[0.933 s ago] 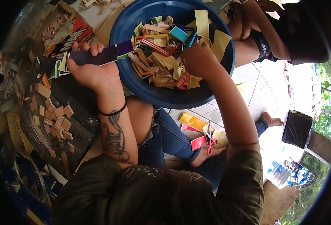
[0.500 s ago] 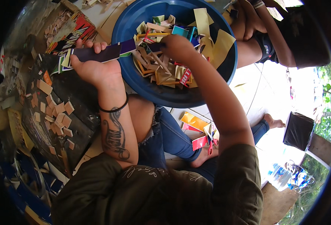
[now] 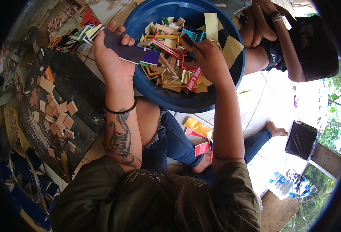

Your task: The person sorts small colorful paper or card pieces from a blue bowl and places them on the floor. They then pick up a hammer and repeatedly tap small wooden blocks on a work surface, likely to drive in nails or pins.

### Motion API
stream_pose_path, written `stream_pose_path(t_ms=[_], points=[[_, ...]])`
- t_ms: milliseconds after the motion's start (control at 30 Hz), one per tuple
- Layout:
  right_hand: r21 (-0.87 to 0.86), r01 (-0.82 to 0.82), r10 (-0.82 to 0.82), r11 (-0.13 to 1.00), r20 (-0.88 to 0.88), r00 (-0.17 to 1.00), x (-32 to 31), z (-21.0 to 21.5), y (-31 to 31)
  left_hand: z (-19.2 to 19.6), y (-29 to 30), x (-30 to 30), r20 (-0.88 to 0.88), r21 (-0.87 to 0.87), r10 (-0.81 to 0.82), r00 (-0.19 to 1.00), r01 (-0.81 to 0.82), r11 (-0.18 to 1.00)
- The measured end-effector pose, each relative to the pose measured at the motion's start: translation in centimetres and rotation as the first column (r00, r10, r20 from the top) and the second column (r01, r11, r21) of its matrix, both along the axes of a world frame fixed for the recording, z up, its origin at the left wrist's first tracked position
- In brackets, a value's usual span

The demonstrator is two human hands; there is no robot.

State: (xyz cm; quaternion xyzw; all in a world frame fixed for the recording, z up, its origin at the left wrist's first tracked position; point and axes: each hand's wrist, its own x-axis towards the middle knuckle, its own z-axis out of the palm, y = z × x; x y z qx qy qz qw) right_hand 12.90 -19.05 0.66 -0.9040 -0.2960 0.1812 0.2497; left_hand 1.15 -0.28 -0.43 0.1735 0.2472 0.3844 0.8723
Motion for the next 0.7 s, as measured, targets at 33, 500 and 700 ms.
stream_pose_path(t_ms=[33,500,700], points=[[0.002,-0.042,0.042,0.999,0.113,0.993,-0.2,-0.1,-0.2,0.0,-0.1,0.0,0.001,0.005,-0.017,1.0,0.017,1.0],[0.644,0.301,0.11,0.703,-0.516,0.849,-4.4,3.2,6.0,0.3,-1.8,0.9,0.047,0.312,-0.394,0.918,0.361,0.879],[0.471,0.03,-0.009,0.881,-0.046,0.999,2.6,-1.0,7.0,-0.4,-0.9,0.9,-0.105,0.087,-0.159,0.982,0.168,0.982]])
